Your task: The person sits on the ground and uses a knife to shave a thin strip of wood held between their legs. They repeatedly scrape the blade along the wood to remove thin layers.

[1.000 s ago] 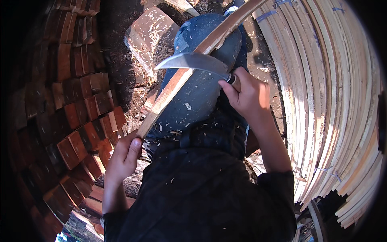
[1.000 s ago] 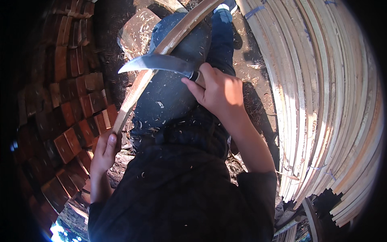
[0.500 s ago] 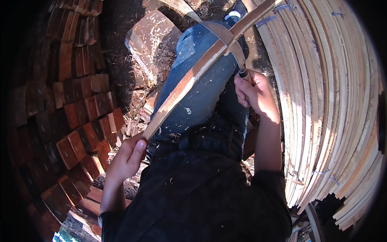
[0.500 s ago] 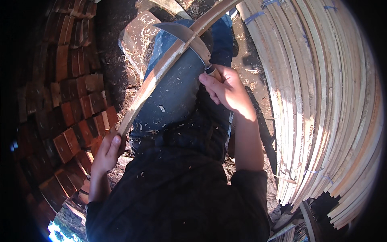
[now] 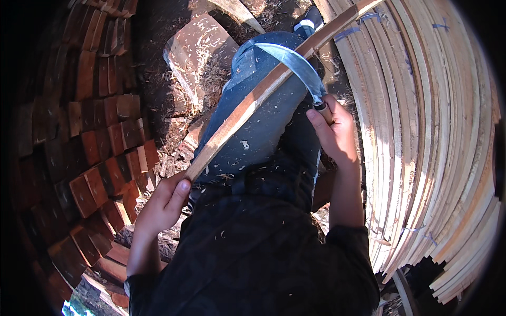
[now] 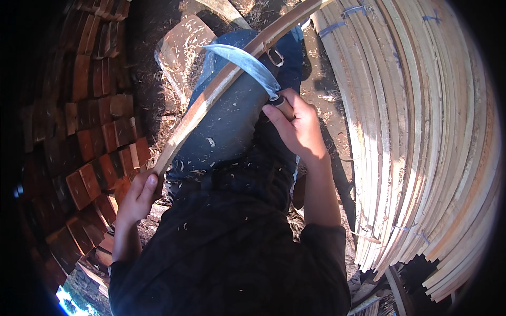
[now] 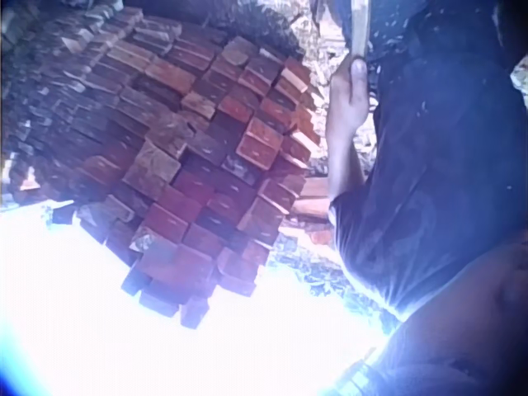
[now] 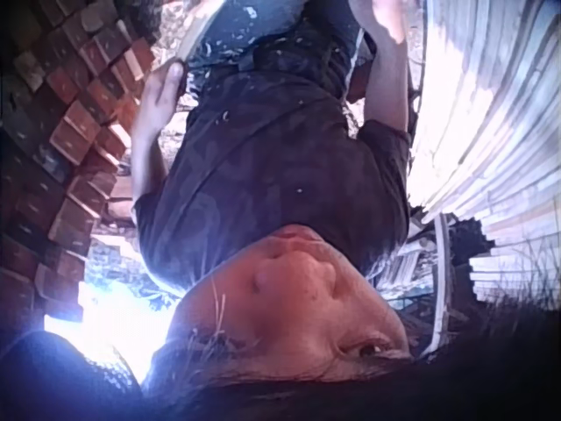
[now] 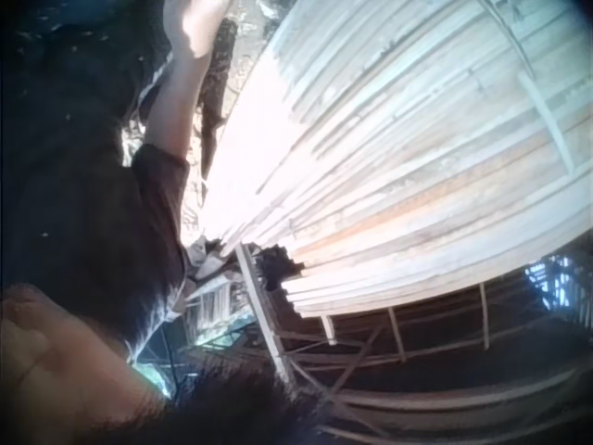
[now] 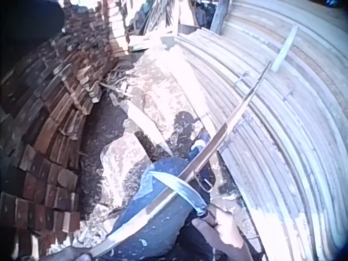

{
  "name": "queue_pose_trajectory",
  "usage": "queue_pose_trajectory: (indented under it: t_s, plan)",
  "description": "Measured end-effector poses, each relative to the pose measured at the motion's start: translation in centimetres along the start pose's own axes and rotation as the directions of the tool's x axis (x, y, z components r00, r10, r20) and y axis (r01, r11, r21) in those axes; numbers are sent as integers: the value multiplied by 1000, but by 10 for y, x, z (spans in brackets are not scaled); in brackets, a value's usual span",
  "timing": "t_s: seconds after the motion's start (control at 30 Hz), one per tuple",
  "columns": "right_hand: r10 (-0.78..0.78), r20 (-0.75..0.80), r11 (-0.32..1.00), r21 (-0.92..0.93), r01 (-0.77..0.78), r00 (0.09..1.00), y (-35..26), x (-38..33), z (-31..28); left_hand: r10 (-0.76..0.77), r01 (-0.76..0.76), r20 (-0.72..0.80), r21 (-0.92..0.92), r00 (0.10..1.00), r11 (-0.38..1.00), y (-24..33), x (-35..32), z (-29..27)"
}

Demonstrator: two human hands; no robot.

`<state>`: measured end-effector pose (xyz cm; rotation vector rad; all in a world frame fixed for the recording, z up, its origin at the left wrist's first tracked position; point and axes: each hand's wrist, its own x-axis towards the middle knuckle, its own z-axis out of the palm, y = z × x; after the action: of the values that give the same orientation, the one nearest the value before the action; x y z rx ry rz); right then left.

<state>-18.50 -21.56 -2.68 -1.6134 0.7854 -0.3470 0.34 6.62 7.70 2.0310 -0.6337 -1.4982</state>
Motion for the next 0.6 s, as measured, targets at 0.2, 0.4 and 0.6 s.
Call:
queue_pose_trajectory:
  t_s: [0.2,0.4,0.6]
  plan:
    - [201,417,903,272,-332,887,-10,0,3,15,-15,-23,21,1000,1000,6,0,3]
    - [182,315,869,392,-303,931,-12,19,-13,12,-12,-23,2,1000,1000,7,0,2]
    - [87,458,966,178,-187,885,-20,2,4,1,-1,-7,-18,1000,1000,8,2,3]
